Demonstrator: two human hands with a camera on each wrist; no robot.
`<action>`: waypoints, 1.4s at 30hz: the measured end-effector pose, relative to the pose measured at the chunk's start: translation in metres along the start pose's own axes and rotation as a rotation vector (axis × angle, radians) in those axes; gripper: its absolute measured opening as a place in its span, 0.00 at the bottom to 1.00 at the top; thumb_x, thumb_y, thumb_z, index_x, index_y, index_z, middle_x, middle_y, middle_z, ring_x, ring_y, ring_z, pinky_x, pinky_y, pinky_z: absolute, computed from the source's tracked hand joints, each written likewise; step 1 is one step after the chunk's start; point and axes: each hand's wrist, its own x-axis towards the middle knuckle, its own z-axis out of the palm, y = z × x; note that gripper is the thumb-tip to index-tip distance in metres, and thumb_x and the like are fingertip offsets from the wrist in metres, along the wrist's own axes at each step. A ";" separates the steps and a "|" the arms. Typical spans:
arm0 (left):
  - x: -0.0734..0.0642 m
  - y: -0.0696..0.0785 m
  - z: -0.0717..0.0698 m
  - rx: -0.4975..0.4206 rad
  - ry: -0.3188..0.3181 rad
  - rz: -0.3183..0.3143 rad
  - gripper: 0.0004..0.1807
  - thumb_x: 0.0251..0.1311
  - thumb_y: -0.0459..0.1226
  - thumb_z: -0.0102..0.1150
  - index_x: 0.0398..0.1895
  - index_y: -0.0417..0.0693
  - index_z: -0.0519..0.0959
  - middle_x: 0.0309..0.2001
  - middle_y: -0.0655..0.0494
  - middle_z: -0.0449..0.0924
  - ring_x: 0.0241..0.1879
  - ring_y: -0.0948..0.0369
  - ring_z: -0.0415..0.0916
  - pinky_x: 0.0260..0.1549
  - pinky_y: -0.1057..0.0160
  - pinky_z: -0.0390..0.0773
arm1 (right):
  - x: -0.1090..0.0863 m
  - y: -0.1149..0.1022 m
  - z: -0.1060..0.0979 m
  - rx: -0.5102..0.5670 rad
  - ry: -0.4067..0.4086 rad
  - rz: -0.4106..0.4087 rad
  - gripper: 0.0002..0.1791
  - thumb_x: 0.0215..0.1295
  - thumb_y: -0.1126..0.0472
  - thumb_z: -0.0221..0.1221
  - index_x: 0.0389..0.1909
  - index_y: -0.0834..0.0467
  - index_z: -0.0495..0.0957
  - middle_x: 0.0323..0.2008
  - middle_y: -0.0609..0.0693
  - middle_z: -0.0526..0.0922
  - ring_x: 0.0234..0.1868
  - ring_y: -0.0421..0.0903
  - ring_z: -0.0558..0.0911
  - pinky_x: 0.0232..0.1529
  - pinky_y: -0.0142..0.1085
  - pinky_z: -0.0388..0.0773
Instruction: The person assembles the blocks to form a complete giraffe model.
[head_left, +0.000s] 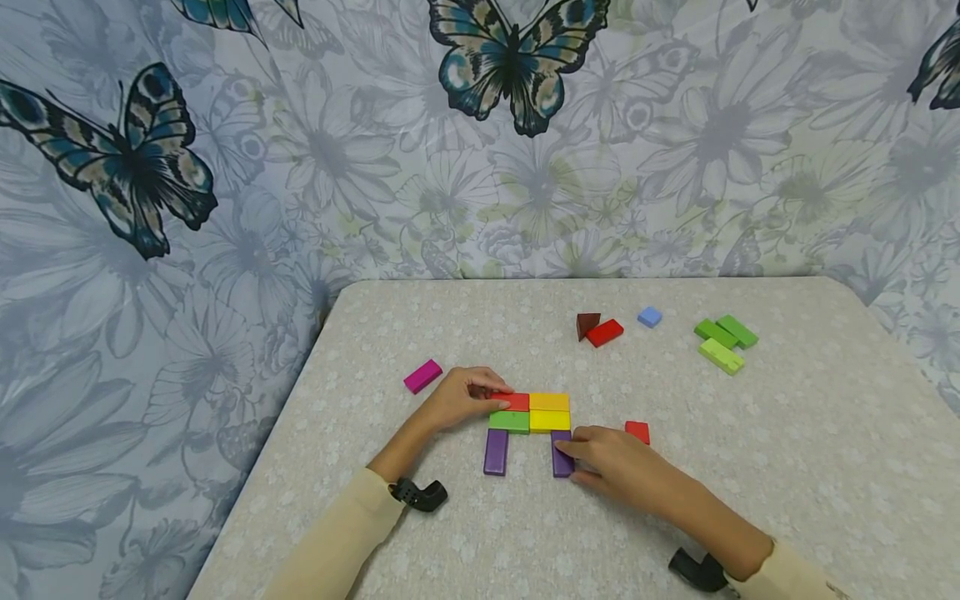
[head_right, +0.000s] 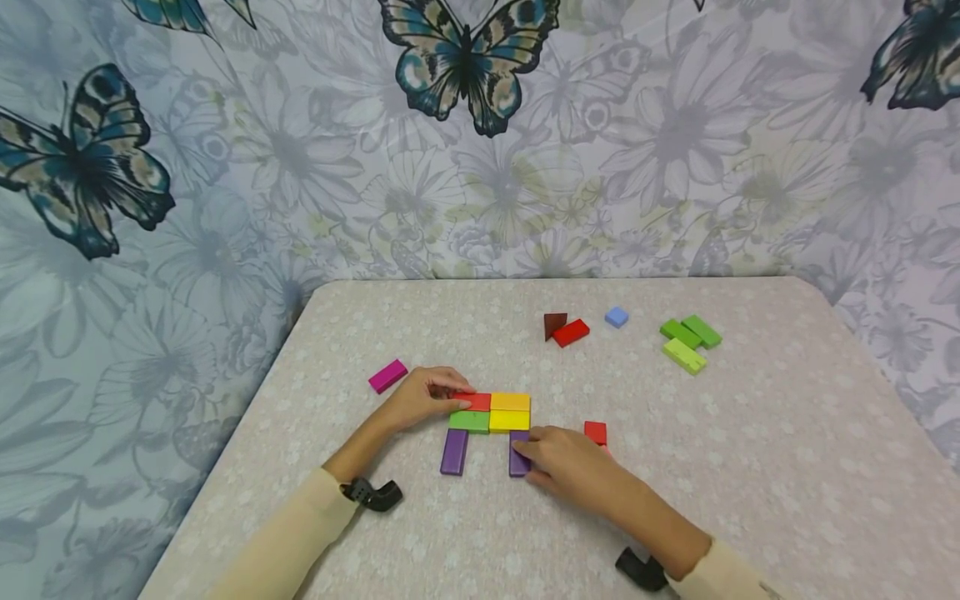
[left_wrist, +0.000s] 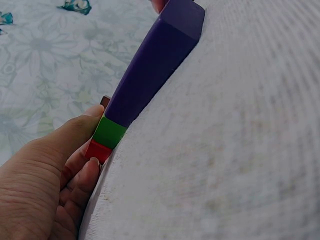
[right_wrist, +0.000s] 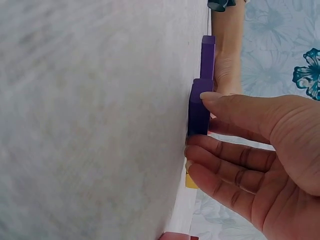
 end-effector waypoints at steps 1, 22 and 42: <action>0.000 0.000 0.000 0.000 0.000 -0.001 0.14 0.59 0.32 0.72 0.48 0.38 0.88 0.43 0.45 0.86 0.34 0.61 0.76 0.33 0.66 0.76 | 0.000 0.000 0.000 0.004 -0.001 0.004 0.26 0.62 0.53 0.72 0.60 0.57 0.83 0.46 0.49 0.85 0.43 0.41 0.82 0.46 0.36 0.83; -0.001 0.001 0.000 0.002 -0.002 0.000 0.13 0.59 0.31 0.72 0.48 0.36 0.87 0.43 0.44 0.85 0.34 0.58 0.75 0.32 0.66 0.75 | 0.000 -0.003 -0.003 0.027 -0.018 0.035 0.26 0.61 0.53 0.72 0.60 0.57 0.83 0.46 0.50 0.85 0.42 0.41 0.82 0.45 0.37 0.83; 0.003 -0.034 0.003 0.030 0.018 -0.017 0.14 0.58 0.35 0.74 0.48 0.45 0.89 0.43 0.51 0.86 0.35 0.60 0.76 0.32 0.66 0.75 | -0.005 0.006 -0.023 0.062 0.043 0.113 0.27 0.66 0.50 0.68 0.64 0.55 0.80 0.41 0.44 0.85 0.38 0.38 0.80 0.41 0.37 0.82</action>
